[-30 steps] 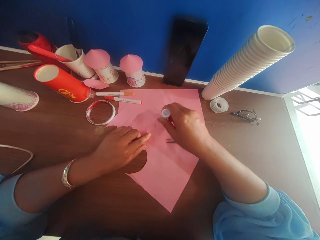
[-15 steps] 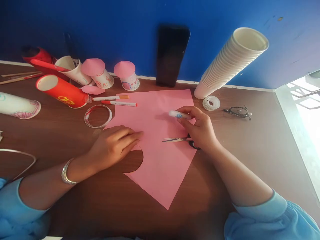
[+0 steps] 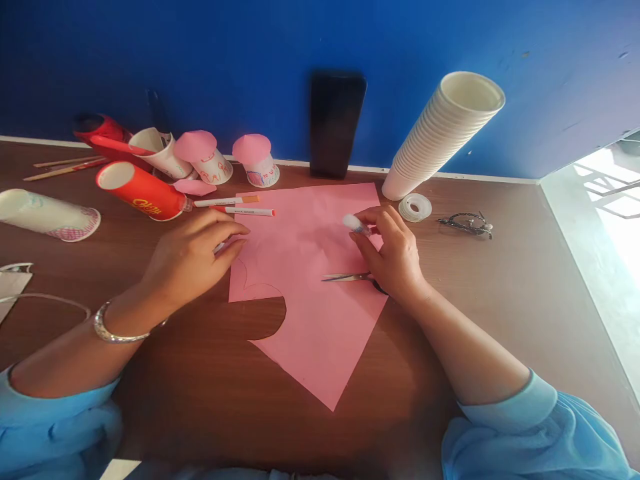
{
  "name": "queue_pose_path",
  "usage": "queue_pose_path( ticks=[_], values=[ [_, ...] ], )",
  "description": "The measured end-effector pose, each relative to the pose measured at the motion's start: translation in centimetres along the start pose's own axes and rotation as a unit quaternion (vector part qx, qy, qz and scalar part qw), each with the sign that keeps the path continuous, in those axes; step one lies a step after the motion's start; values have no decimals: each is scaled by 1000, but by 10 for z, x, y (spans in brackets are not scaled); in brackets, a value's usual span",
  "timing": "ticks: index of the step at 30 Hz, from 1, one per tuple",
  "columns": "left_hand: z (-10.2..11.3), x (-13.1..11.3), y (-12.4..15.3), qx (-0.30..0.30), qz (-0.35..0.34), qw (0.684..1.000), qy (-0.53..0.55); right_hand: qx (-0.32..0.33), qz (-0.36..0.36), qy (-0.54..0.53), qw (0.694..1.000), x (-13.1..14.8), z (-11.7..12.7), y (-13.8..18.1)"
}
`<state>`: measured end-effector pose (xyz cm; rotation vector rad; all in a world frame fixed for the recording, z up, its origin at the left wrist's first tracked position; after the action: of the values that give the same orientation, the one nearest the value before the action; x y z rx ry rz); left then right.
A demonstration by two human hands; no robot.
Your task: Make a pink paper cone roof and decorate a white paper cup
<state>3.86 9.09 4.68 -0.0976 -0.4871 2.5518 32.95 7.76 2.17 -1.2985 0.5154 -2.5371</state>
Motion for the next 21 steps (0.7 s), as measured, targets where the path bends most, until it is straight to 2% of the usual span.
queue_pose_path(
  ticks=[2,5,7,9,12,14,21],
  values=[
    [5,7,-2,8,7,1000,-22,0,8,7,1000,1,0,3],
    [9,13,-5,15,16,999,-42,49,38,16,998,8,-11,11],
    [8,13,-9,16,15,999,-46,97,125,29,987,25,-23,19],
    [5,9,-13,14,4,999,-41,129,228,55,963,46,-33,28],
    [3,7,-16,13,8,999,-39,182,318,100,925,66,-45,39],
    [7,14,-15,14,32,999,-42,207,341,120,909,70,-47,44],
    [32,54,8,44,95,993,-52,238,363,138,890,72,-49,52]
  ],
)
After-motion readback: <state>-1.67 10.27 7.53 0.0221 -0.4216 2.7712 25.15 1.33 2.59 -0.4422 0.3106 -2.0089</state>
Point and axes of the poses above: each hand's wrist, its own y-axis away from the middle knuckle, its own z-axis out of the back of the hand, x = y × z, the point moved 6 cm from there along -y, towards the middle knuckle, and after that the axes turned 9 degrees about -y, right-handed, at the moved point
